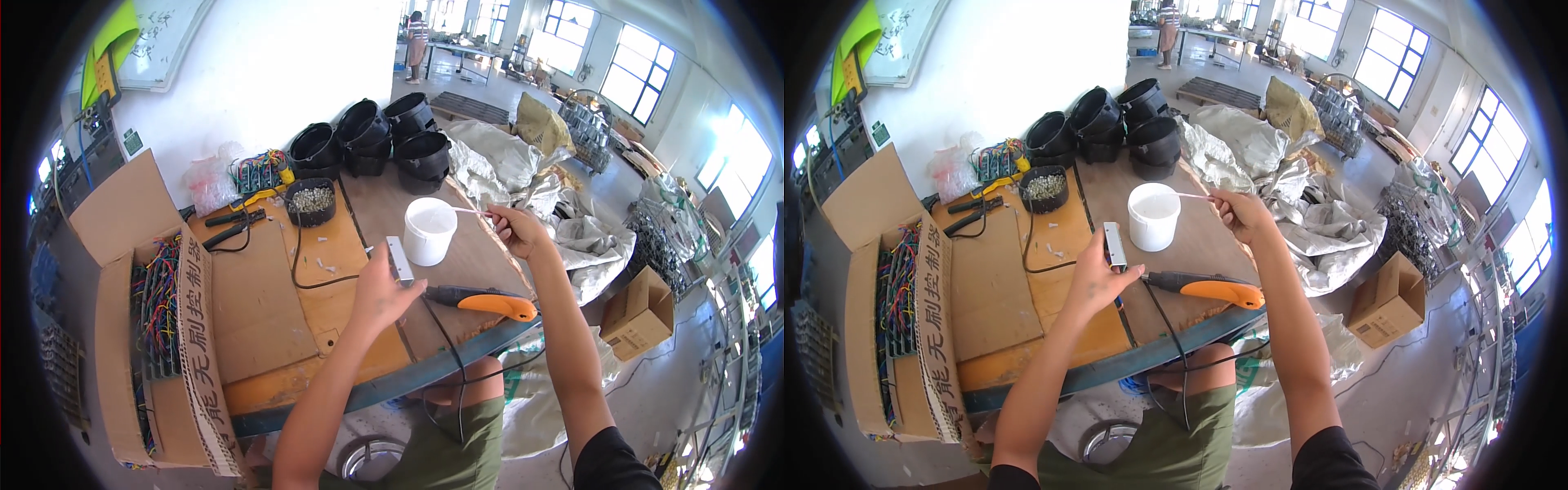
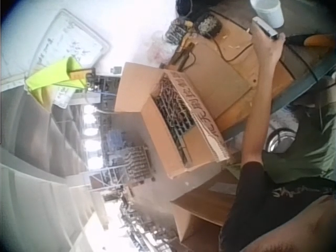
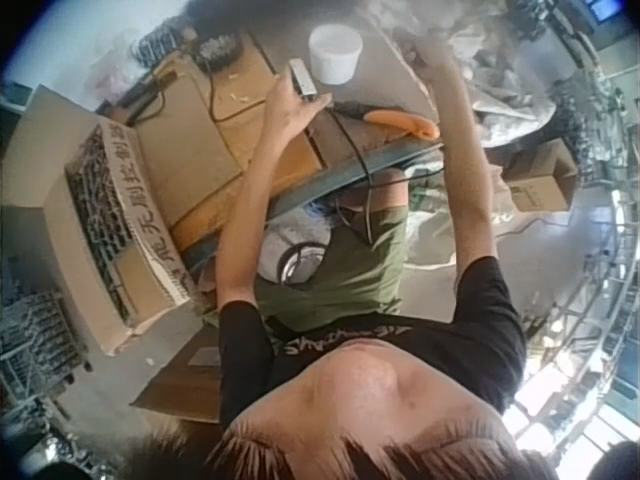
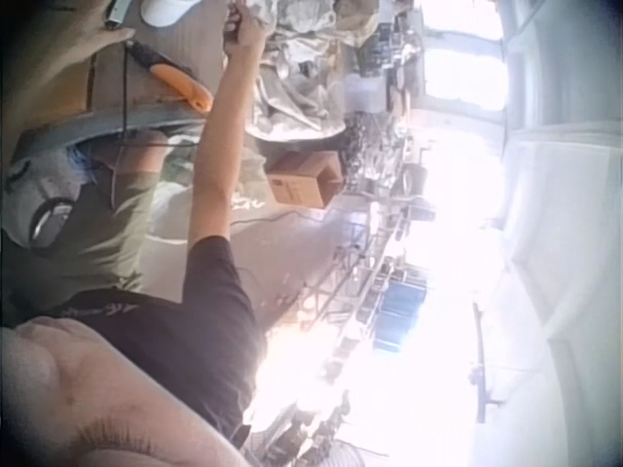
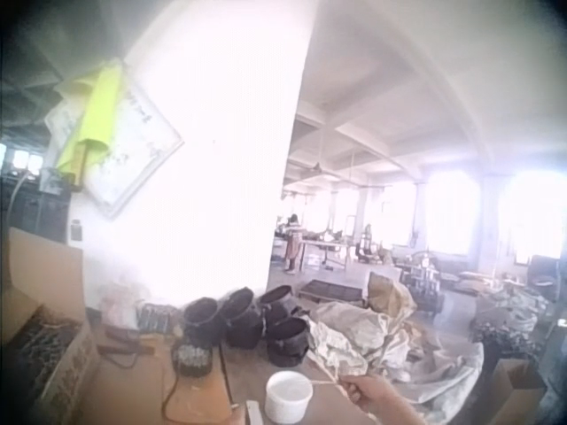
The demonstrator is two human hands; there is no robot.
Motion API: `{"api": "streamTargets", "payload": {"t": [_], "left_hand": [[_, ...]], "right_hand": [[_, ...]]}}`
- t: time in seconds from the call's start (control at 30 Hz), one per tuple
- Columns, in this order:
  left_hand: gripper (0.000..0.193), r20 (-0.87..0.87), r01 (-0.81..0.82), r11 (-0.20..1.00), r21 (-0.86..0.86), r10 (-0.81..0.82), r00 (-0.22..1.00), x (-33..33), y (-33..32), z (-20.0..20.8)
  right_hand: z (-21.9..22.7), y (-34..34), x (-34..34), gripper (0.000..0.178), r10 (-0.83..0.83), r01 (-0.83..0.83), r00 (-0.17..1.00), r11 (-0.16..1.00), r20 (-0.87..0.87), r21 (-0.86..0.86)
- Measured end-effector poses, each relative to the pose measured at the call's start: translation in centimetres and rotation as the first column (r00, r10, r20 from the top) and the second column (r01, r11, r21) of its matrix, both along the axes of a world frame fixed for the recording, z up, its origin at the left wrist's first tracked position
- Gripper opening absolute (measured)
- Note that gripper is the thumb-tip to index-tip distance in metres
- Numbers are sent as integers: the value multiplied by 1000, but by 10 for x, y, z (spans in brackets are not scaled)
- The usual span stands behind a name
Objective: The person assembles electronic controller units by applying adhesive from a cup using a small stick to a circuit board and housing, and then using an electric screwdriver to fasten them together.
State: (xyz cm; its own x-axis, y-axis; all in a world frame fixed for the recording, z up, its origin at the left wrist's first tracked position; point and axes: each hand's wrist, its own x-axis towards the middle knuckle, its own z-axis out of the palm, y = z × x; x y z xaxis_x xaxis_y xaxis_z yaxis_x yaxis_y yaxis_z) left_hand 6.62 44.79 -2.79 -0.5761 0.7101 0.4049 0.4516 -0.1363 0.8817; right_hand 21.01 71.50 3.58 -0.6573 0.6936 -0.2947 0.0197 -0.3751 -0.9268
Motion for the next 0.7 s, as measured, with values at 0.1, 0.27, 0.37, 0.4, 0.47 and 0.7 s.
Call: {"api": "streamTargets", "payload": {"t": [0.1, 0.27, 0.37, 0.4, 0.47, 0.7], "left_hand": [[60, -59, -9, 997, -71, 5, 998, 0, 5, 6], [59, -74, -34, 999, -30, 32, 997, 2, 13, 3], [62, -37, -37, 999, -13, 36, 999, 4, 1, 8], [63, -21, -36, 999, -4, 36, 999, 4, -7, 10], [64, -7, -25, 1000, 14, 25, 1000, 9, -14, 14], [63, -155, -169, 983, 78, 179, 972, -9, -24, -5]], "right_hand": [[-22, 8, 5, 18, 31, -108, 984, 886, -175, -451], [-26, 0, 9, 17, 51, -194, 960, 832, -275, -520], [-12, -33, 16, 17, 102, -221, 944, 902, -314, -372], [-6, -51, 17, 17, 118, -211, 941, 936, -317, -280], [2, -67, 26, 16, 91, -123, 952, 988, -292, -91], [22, -44, -14, 15, -108, -61, 984, 530, 138, 846]]}}
